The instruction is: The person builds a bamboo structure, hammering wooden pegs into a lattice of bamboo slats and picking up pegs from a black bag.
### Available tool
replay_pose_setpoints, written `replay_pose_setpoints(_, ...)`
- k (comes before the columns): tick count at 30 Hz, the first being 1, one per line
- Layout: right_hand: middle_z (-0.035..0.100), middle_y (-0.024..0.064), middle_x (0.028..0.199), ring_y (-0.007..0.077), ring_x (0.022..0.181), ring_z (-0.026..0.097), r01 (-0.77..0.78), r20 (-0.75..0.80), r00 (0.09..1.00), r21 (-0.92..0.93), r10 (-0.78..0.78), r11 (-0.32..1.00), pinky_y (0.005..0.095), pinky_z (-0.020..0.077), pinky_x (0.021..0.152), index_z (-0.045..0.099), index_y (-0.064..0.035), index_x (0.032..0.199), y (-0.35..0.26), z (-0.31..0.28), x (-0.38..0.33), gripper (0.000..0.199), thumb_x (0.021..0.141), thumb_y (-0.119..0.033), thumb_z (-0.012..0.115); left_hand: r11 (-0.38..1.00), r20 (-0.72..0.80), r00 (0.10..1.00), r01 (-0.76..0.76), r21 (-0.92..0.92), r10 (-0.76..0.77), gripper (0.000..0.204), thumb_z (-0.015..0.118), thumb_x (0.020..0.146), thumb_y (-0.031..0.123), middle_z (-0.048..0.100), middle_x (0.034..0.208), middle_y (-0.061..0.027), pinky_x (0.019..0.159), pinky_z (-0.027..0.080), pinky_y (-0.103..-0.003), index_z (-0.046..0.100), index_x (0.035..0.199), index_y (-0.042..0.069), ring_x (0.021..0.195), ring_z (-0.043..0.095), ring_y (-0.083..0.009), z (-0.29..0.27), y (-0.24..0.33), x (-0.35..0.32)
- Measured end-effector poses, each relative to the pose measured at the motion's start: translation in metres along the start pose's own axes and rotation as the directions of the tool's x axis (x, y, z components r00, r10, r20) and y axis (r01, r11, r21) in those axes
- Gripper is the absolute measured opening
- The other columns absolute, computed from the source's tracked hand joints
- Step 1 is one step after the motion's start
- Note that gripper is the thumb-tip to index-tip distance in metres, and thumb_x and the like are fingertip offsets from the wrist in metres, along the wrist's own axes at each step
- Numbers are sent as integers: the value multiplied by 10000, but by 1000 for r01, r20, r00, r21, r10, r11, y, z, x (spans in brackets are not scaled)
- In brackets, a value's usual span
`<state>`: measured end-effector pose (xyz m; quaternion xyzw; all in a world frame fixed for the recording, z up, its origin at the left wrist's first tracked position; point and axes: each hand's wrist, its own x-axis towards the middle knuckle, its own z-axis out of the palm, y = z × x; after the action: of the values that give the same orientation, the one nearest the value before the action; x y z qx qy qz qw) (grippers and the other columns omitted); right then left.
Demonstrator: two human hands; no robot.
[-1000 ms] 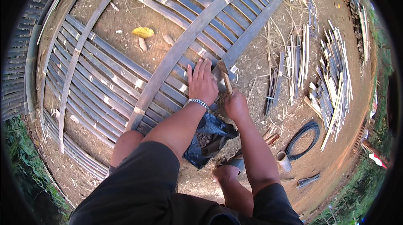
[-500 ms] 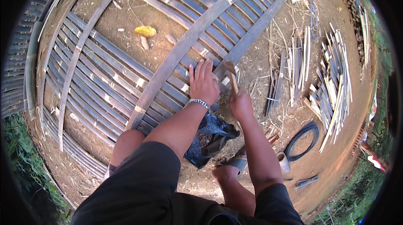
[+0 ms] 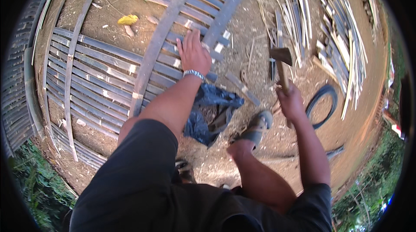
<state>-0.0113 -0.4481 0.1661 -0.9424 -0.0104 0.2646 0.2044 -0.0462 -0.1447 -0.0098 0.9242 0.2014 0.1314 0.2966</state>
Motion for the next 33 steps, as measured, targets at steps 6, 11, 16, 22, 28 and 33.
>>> replay_pose_setpoints(6,716,224,917,384,842,711,-249,47,967,-36,251,968,434,542,780,670,-23,1179,112,-17,-159,268,934,-126,696,965,-19,999,-35,-262,31,498,671,921,126,549,1401,-204,1162,360,-495,535,1384,0,1346,475,-402,-45,5,-16)
replay_pose_setpoints(11,657,102,799,200,710,614,-474,-37,849,390,527,790,376,505,683,667,-19,1143,177,77,-232,225,939,-106,705,916,290,941,-49,-398,176,107,695,913,111,687,1012,-157,879,538,-462,705,1006,58,967,671,-360,-129,31,-107)
replay_pose_setpoints(16,691,130,915,229,826,658,-533,171,845,329,507,779,380,516,774,662,-2,1155,152,76,-214,256,942,-138,704,992,649,761,75,-98,7,144,699,926,198,730,987,-155,803,571,-440,755,952,68,897,706,-351,-106,16,-166)
replay_pose_setpoints(22,714,165,967,255,895,680,-481,183,877,302,445,823,401,518,831,673,-11,1170,150,74,-213,275,931,-144,702,992,733,680,-78,100,-20,185,687,918,256,755,1001,-115,786,589,-458,787,1032,150,870,723,-344,-81,25,-162)
replay_pose_setpoints(28,677,125,867,203,742,634,-577,259,816,316,516,753,376,503,709,666,-28,1161,143,72,-220,262,930,-144,706,885,587,707,-464,-36,395,221,651,932,233,769,993,-43,758,596,-446,770,1119,235,866,741,-281,-72,-2,-171)
replay_pose_setpoints(33,623,86,758,163,611,570,-514,213,858,330,468,792,354,460,591,655,-29,1149,140,70,-216,242,932,-128,698,849,537,688,-518,-108,488,243,648,941,254,758,1070,-47,783,586,-458,747,1161,234,898,736,-259,-63,-13,-169)
